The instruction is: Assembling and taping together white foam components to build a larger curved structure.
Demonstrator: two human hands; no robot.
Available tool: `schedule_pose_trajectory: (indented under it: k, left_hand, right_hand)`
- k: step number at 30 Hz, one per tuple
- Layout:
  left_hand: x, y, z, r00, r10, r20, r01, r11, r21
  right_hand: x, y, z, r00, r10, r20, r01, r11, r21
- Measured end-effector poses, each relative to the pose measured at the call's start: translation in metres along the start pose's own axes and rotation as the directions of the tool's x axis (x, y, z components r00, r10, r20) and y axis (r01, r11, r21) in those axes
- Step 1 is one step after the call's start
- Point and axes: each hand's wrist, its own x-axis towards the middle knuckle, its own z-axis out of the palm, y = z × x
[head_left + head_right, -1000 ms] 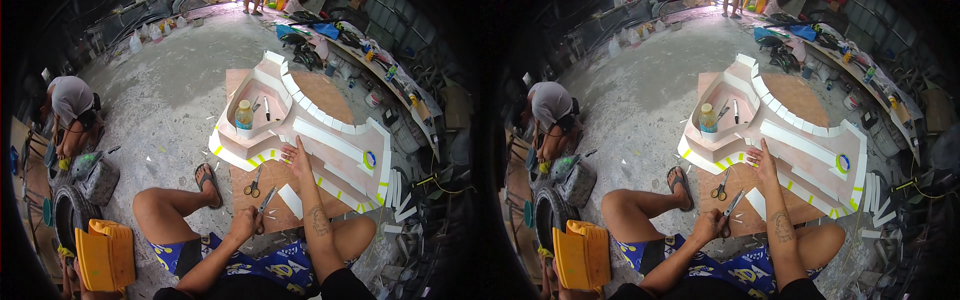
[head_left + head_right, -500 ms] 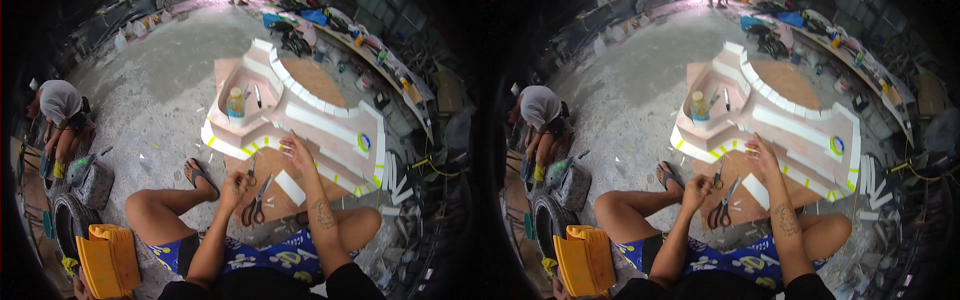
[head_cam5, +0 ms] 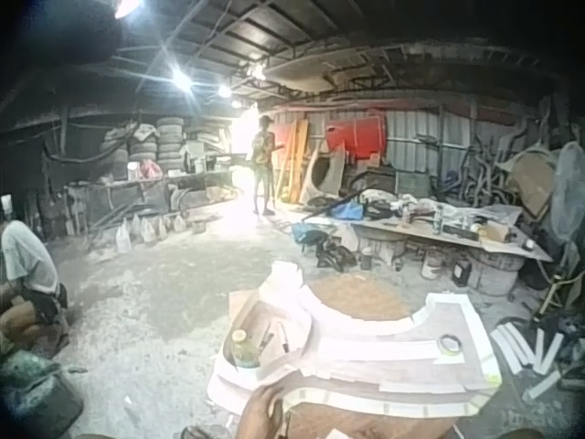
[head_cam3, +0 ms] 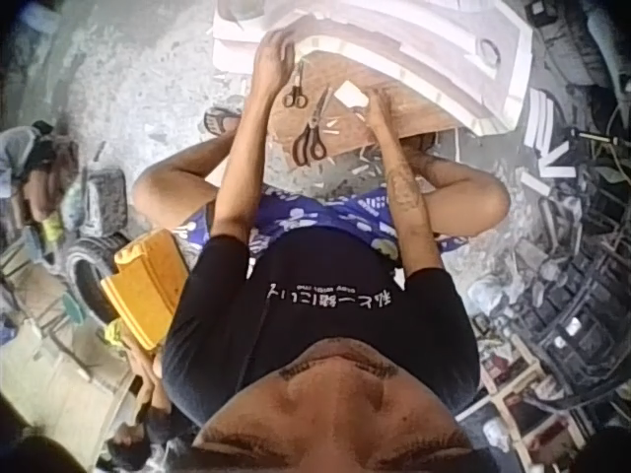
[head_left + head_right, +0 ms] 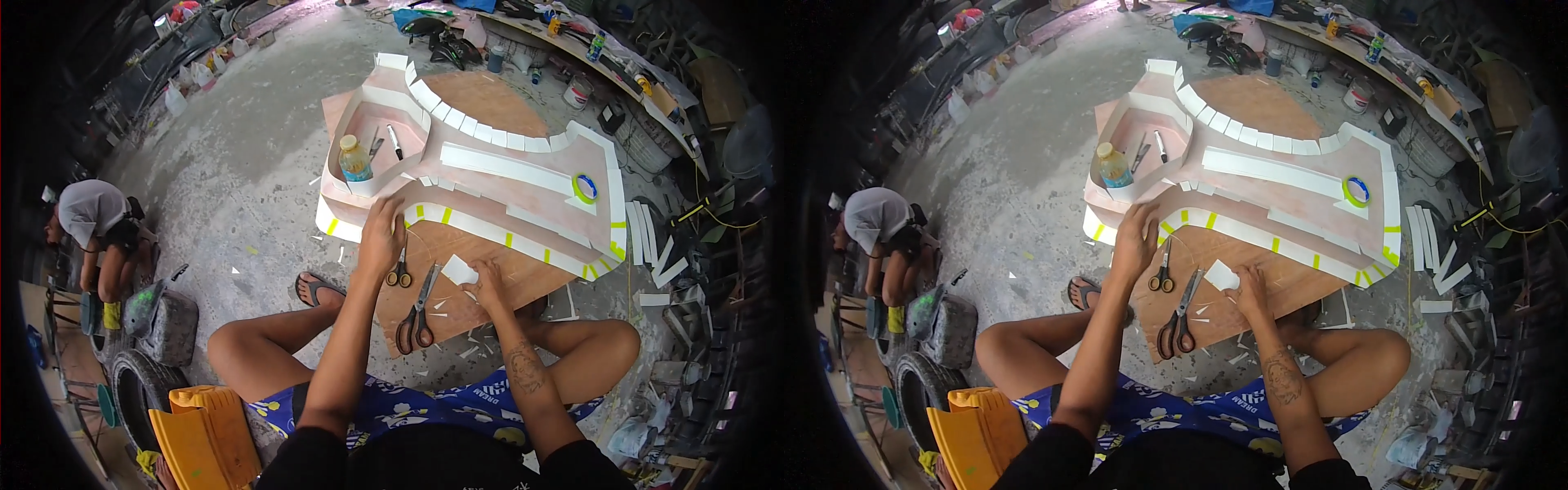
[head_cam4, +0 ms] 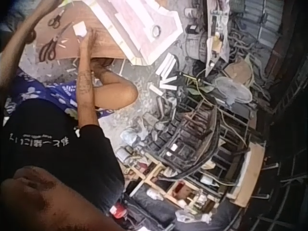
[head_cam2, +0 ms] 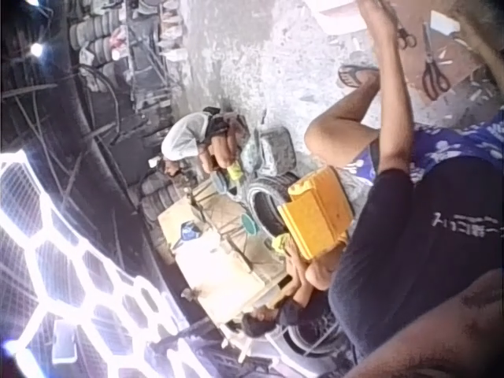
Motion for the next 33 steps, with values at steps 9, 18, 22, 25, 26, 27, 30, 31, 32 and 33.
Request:
schedule_pose_trajectory:
  k: [9, 18, 22, 25, 26, 27, 30, 31, 32, 33]
  left_hand:
    - [0.055, -0.071, 0.047, 0.909, 0.232, 0.345, -0.371, 0.829, 0.419]
    - [0.042, -0.033, 0.039, 0.940, 0.306, 0.150, -0.335, 0.913, 0.234]
    - [-0.022, -0.028, 0.054, 0.987, -0.067, 0.148, 0.053, 0.994, 0.100]
    - [-0.065, -0.024, 0.069, 0.992, -0.049, 0.117, 0.036, 0.994, 0.106]
    - [-0.076, -0.016, 0.074, 0.976, -0.145, 0.160, 0.135, 0.988, 0.073]
    - [-0.089, -0.006, 0.080, 0.929, -0.241, 0.281, 0.256, 0.967, -0.017]
    - [-0.111, 0.046, 0.092, 0.632, -0.453, 0.628, 0.731, 0.618, -0.290]
    - [-0.115, 0.052, 0.089, 0.651, -0.425, 0.628, 0.683, 0.689, -0.241]
    - [-0.115, 0.055, 0.085, 0.645, -0.437, 0.627, 0.679, 0.704, -0.208]
    - [-0.113, 0.057, 0.079, 0.639, -0.447, 0.626, 0.674, 0.718, -0.175]
  right_hand:
    - [0.009, 0.021, 0.011, 0.983, 0.166, 0.077, -0.181, 0.939, 0.291]
    - [0.017, 0.031, -0.025, 0.916, 0.215, 0.340, -0.393, 0.655, 0.645]
    - [0.020, 0.009, -0.050, 0.887, 0.185, 0.423, -0.453, 0.520, 0.724]
    - [0.007, 0.001, -0.061, 0.879, 0.181, 0.440, -0.473, 0.444, 0.761]
    - [0.002, 0.001, -0.064, 0.877, 0.215, 0.430, -0.481, 0.407, 0.776]
    - [-0.004, 0.001, -0.068, 0.876, 0.212, 0.433, -0.482, 0.403, 0.778]
    - [-0.026, -0.001, -0.076, 0.847, 0.349, 0.400, -0.500, 0.271, 0.822]
    - [-0.032, -0.006, -0.069, 0.848, 0.343, 0.404, -0.500, 0.263, 0.825]
    - [-0.037, -0.011, -0.062, 0.843, 0.376, 0.386, -0.483, 0.212, 0.849]
    - [-0.041, -0.016, -0.055, 0.835, 0.410, 0.368, -0.463, 0.162, 0.871]
